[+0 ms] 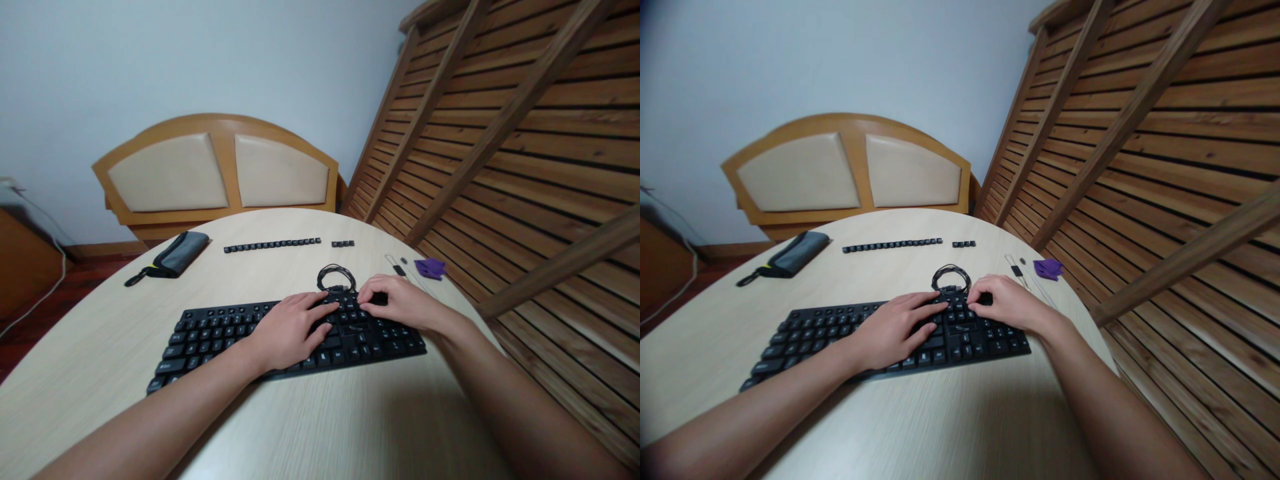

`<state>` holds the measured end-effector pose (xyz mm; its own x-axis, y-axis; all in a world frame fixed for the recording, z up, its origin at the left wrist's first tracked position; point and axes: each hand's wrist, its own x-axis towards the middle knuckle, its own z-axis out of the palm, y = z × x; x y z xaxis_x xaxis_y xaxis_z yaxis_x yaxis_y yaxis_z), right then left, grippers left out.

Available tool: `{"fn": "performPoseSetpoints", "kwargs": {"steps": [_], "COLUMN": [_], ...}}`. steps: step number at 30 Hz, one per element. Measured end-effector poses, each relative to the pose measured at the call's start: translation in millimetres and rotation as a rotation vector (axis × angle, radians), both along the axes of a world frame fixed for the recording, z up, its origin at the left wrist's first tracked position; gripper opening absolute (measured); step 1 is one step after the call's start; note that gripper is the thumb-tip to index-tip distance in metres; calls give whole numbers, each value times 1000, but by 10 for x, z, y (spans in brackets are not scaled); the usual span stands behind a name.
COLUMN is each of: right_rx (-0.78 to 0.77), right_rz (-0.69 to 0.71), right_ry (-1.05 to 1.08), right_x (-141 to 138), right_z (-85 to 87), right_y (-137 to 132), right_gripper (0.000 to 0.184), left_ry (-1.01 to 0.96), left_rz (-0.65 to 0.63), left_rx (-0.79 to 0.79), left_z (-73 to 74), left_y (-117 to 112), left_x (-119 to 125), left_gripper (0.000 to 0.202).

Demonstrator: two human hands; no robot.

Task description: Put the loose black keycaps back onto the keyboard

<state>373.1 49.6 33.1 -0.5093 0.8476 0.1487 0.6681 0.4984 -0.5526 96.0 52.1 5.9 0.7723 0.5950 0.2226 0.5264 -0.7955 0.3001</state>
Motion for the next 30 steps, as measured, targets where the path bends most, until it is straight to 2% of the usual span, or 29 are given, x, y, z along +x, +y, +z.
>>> {"fn": "performPoseSetpoints", "kwargs": {"steps": [9, 23, 30], "right_rx": [22, 91, 68], "right_rz": [-3, -60, -18], "right_ry": [-49, -315, -211], "right_x": [-5, -123, -38], "right_z": [-23, 67, 20], "right_y": [17, -58, -19], "right_gripper": [8, 11, 10], "left_ry": [-6, 18, 11], "left_rz": [0, 4, 5], "left_rx": [-5, 0, 3], "left_z": [11, 27, 30], "left_y": [-2, -10, -9], "left_x": [7, 15, 13], "left_gripper": [42, 43, 43]}}
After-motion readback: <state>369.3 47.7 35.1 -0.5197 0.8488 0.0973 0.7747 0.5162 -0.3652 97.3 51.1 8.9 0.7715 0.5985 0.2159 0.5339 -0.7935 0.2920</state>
